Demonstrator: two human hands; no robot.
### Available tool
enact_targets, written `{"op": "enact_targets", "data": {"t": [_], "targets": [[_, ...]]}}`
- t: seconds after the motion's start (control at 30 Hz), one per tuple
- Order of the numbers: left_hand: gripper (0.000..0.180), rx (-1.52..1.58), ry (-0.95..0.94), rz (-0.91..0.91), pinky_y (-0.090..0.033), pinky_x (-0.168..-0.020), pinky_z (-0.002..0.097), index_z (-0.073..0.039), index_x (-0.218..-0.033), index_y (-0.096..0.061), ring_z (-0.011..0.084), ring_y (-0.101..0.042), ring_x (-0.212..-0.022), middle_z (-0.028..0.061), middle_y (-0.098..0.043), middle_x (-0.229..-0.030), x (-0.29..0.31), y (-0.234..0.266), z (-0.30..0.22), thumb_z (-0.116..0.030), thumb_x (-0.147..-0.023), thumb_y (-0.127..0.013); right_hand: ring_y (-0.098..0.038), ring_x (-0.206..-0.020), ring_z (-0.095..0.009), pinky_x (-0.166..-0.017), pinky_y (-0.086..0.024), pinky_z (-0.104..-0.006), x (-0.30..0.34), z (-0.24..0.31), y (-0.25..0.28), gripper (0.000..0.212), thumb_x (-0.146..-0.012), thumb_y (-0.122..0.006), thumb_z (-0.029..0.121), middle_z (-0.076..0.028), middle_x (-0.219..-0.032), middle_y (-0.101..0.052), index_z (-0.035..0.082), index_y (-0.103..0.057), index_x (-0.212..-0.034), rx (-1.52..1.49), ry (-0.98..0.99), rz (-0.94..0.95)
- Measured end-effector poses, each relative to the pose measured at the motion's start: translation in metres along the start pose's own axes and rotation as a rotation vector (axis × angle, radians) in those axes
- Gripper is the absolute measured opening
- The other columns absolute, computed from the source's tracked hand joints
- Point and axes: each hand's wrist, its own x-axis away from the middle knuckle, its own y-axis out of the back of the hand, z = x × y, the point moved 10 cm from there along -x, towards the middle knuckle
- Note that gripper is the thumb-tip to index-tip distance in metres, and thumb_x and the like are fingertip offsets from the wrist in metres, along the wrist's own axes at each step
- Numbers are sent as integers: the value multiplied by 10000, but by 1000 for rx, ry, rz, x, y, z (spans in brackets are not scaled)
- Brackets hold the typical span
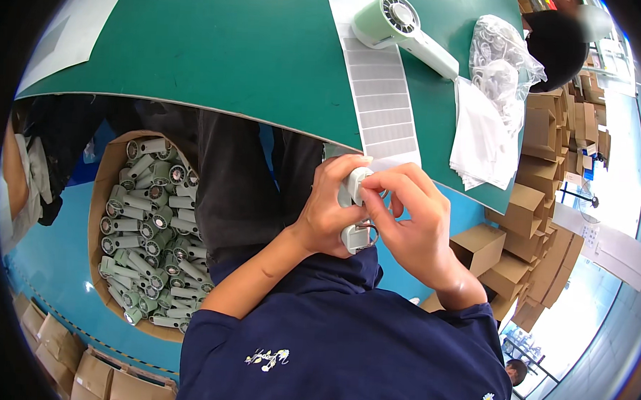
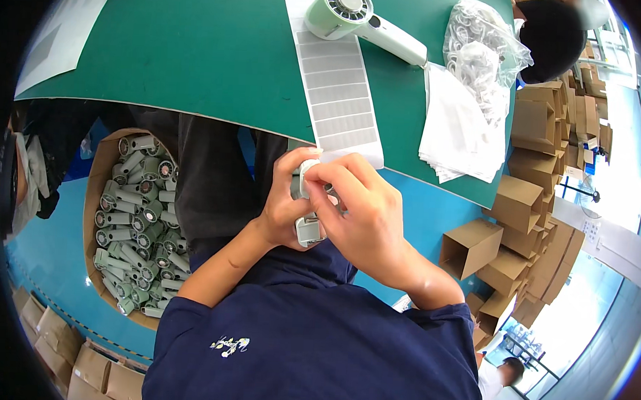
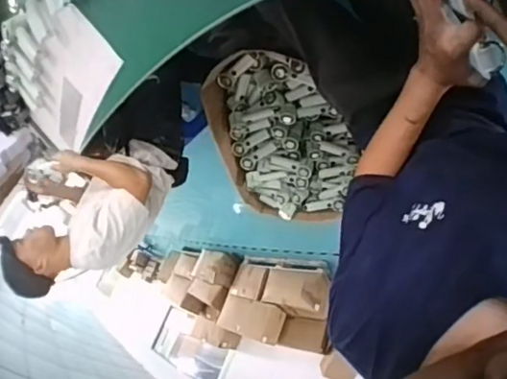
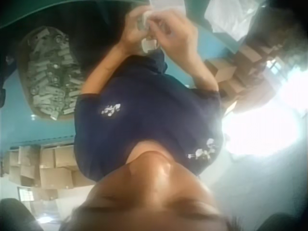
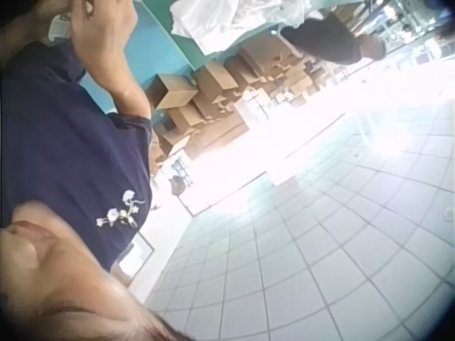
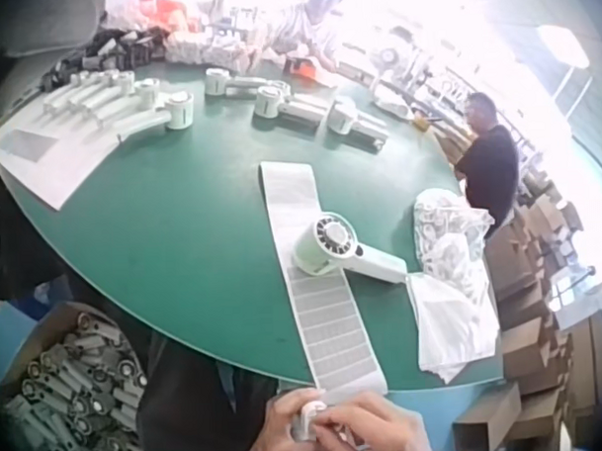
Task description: The worker is assembling handheld electronic fans by taking components from a large box, applying labels, and passing them to other workers on the assembly line.
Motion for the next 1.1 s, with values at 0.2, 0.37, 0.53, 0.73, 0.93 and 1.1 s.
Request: {"op": "enact_targets", "data": {"t": [0.2,0.37,0.53,0.73,0.93,1.1], "targets": [[383,7,10,12,-423,-995,535,-57,-836,-695,467,-526,-1223,286,-474,-1379,1,0,1,-171,-502,-844,-522,-575,-108,-515,-417,-262,1,5,1,173,-817,-781,-25,-47,-872,-667,57,-726,-959,68,2,-36],[391,6,23,1,-423,-992,531,-59,-858,-706,468,-526,-1223,286,-473,-1381,0,1,1,-176,-510,-840,-547,-593,-115,-524,-428,-262,1,5,-1,181,-813,-786,-21,-56,-879,-671,53,-728,-968,68,13,-46],[428,0,14,-4,-427,-989,524,-81,-913,-713,462,-529,-1222,273,-472,-1386,0,2,1,-177,-516,-839,-580,-635,-119,-542,-439,-254,2,8,-1,182,-818,-786,-29,-56,-897,-672,39,-724,-975,129,40,-69],[493,30,-7,5,-432,-986,513,-140,-988,-710,455,-530,-1220,255,-472,-1391,3,3,0,-179,-515,-842,-623,-716,-125,-641,-506,-268,3,3,30,192,-835,-758,-84,-72,-923,-671,-7,-699,-1001,-50,87,-302],[472,8,74,13,-434,-987,512,-109,-975,-719,455,-530,-1218,258,-471,-1392,5,3,7,-171,-523,-839,-654,-802,-168,-702,-534,-276,1,3,-10,228,-827,-751,-104,-118,-971,-696,-18,-697,-1030,-323,46,156],[447,37,43,-24,-437,-987,510,-113,-970,-718,453,-537,-1217,263,-473,-1389,7,7,7,-180,-547,-846,-725,-924,-238,-831,-541,-347,-2,-12,19,229,-828,-737,-106,-133,-993,-713,27,-680,-1005,-220,159,-151]]}}
